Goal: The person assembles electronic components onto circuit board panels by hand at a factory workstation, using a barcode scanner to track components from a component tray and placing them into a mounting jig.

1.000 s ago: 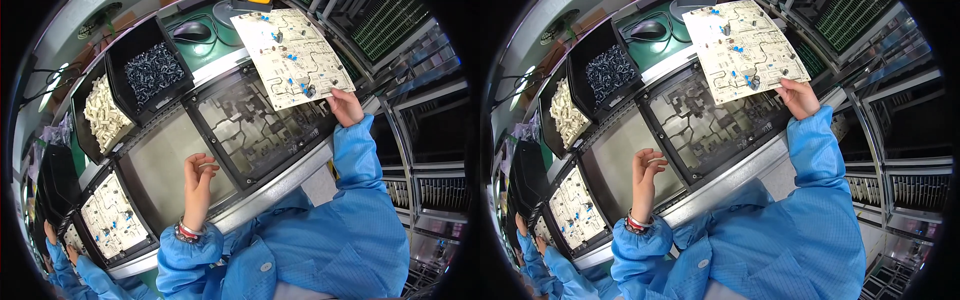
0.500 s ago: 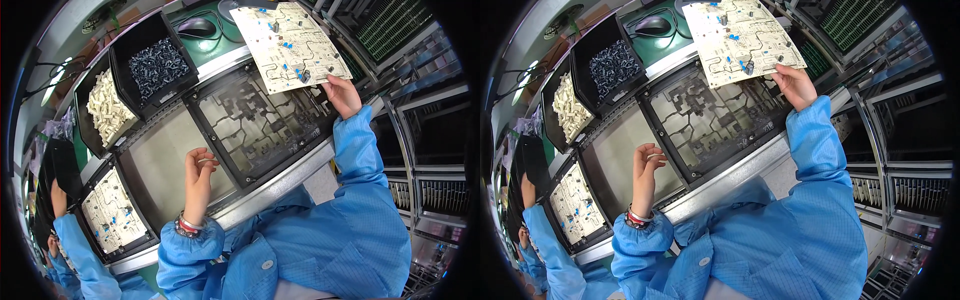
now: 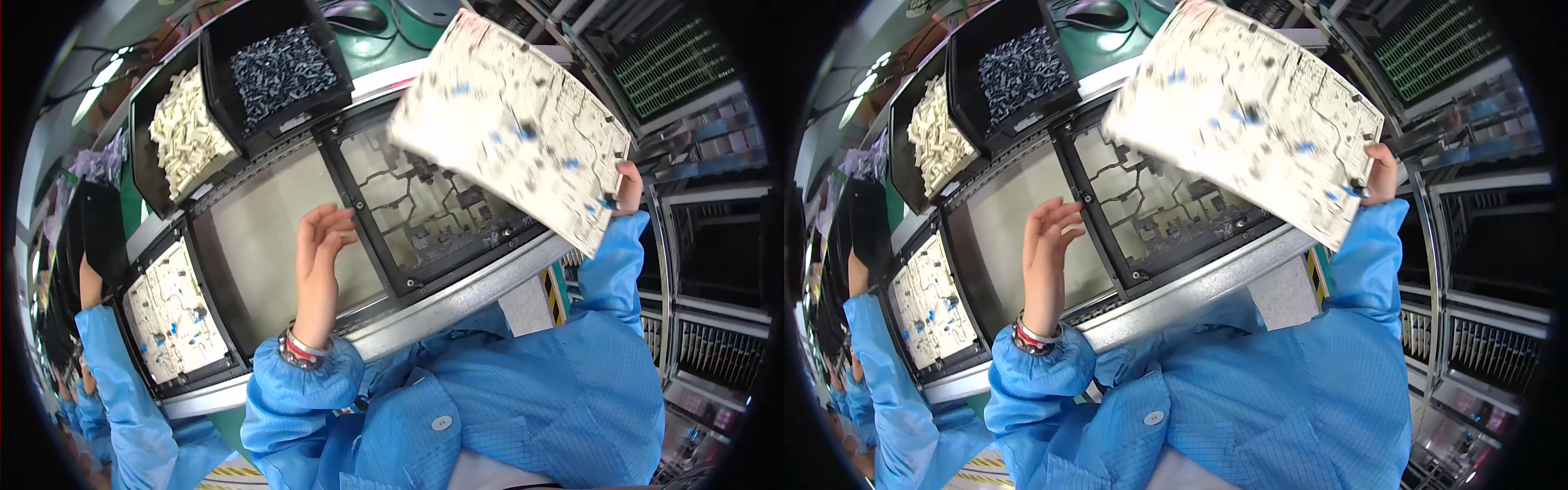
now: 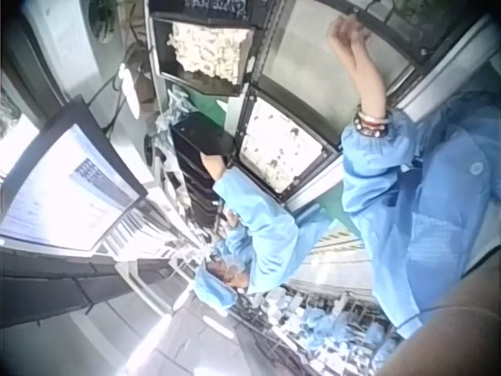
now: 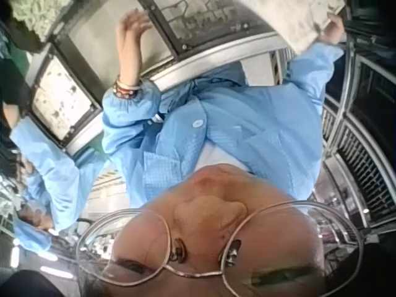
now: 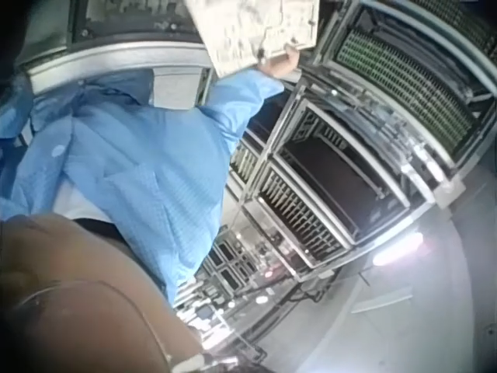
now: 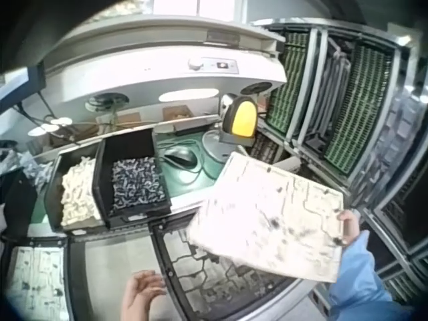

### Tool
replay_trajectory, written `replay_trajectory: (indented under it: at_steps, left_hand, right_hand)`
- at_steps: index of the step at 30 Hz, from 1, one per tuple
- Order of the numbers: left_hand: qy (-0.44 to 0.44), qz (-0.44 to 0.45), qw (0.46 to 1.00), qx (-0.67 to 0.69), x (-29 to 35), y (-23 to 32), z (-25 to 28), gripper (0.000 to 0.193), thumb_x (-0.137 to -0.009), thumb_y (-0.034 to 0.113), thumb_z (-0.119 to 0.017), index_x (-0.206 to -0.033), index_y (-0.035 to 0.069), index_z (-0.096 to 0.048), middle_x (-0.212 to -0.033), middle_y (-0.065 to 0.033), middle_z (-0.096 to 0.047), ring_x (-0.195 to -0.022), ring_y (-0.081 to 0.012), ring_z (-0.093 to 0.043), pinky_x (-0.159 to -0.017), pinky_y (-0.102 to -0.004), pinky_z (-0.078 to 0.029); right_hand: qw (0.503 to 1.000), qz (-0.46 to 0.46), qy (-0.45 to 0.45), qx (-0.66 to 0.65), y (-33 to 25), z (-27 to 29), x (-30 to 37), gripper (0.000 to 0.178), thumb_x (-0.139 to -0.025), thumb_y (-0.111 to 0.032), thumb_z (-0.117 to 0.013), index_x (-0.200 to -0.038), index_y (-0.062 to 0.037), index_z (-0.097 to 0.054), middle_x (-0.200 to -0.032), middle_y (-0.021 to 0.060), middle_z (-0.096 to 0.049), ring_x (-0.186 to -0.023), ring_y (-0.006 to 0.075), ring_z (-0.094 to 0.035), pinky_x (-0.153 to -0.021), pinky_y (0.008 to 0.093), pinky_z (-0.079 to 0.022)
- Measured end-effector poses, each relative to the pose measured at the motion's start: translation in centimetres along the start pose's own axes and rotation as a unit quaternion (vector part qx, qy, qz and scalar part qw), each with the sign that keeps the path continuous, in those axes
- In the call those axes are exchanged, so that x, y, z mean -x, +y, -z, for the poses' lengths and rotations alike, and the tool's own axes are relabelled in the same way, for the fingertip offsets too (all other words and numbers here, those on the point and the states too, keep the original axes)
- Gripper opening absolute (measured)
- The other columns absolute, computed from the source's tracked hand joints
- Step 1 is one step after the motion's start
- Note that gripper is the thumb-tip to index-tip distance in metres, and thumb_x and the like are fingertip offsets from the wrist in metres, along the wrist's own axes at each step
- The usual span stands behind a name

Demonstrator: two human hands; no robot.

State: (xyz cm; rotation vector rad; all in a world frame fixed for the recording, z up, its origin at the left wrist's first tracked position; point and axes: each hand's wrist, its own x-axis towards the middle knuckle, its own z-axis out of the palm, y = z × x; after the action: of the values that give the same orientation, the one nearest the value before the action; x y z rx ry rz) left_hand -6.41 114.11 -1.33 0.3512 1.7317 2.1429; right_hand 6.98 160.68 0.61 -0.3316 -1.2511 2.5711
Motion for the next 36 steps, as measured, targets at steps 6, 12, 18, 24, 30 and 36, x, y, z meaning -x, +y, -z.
replay_trajectory:
  at_steps: [6, 12, 18, 24, 30, 36]
  left_hand:
    - [-0.152, 0.026, 0.987, 0.045, 1.8, 1.2, -1.4, 0.057, -0.089, 0.004, -0.042, -0.141, 0.003, -0.019, -0.132, -0.0141, -0.041, -0.117, -0.0204, -0.042, -0.098, -0.0316, -0.034]
    - [-0.166, 0.072, 0.969, 0.168, 2.0, 1.5, -0.7, 0.068, -0.084, -0.006, -0.042, -0.143, 0.003, -0.010, -0.148, -0.0128, -0.018, -0.134, -0.0213, -0.024, -0.108, -0.0330, -0.022]
    - [-0.136, -0.066, 0.988, -0.037, 3.1, 3.4, -0.2, 0.074, -0.074, 0.000, -0.046, -0.142, 0.001, -0.018, -0.150, -0.0128, -0.013, -0.138, -0.0274, -0.015, -0.110, -0.0406, -0.016]
    - [-0.113, -0.115, 0.956, -0.246, 3.4, 2.4, -0.2, 0.060, -0.075, -0.003, -0.048, -0.134, 0.002, -0.036, -0.141, -0.0145, -0.033, -0.131, -0.0292, -0.031, -0.105, -0.0409, -0.029]
    - [-0.154, -0.225, 0.781, -0.561, 3.0, 1.1, -2.2, 0.045, -0.074, 0.012, -0.064, -0.116, 0.003, -0.053, -0.127, -0.0122, -0.047, -0.114, -0.0317, -0.045, -0.095, -0.0415, -0.039]
    - [-0.151, -0.245, 0.740, -0.607, 3.0, 0.8, -2.2, 0.043, -0.075, 0.018, -0.064, -0.113, 0.002, -0.055, -0.123, -0.0108, -0.050, -0.112, -0.0288, -0.046, -0.099, -0.0405, -0.035]
  right_hand:
    - [0.982, -0.099, 0.049, 0.151, 1.6, -5.0, -2.6, 0.041, -0.092, -0.026, -0.048, -0.125, -0.0008, -0.048, -0.118, 0.0121, -0.058, -0.104, 0.0214, -0.058, -0.090, 0.0333, -0.046]
    - [0.972, -0.107, -0.027, 0.209, 2.0, -9.0, -5.0, 0.045, -0.089, -0.011, -0.049, -0.131, 0.0017, -0.039, -0.124, 0.0132, -0.053, -0.109, 0.0209, -0.055, -0.093, 0.0302, -0.044]
    - [0.951, -0.092, -0.058, 0.290, 3.9, -9.2, -7.3, 0.056, -0.081, 0.000, -0.050, -0.135, 0.0036, -0.032, -0.126, 0.0159, -0.050, -0.111, 0.0204, -0.053, -0.095, 0.0286, -0.041]
    - [0.909, -0.032, -0.030, 0.415, 4.7, -8.4, -8.1, 0.053, -0.082, -0.002, -0.053, -0.132, 0.0018, -0.039, -0.128, 0.0123, -0.048, -0.117, 0.0173, -0.046, -0.099, 0.0276, -0.034]
    - [0.762, 0.043, -0.117, 0.636, 2.9, -8.2, -8.7, 0.046, -0.087, -0.010, -0.055, -0.131, -0.0025, -0.044, -0.097, 0.0014, -0.045, -0.089, 0.0100, -0.044, -0.083, 0.0207, -0.034]
    - [0.726, 0.038, -0.244, 0.642, -0.7, -8.6, -5.7, 0.039, -0.089, -0.011, -0.051, -0.127, -0.0047, -0.049, -0.124, 0.0059, -0.046, -0.114, 0.0155, -0.042, -0.093, 0.0259, -0.032]
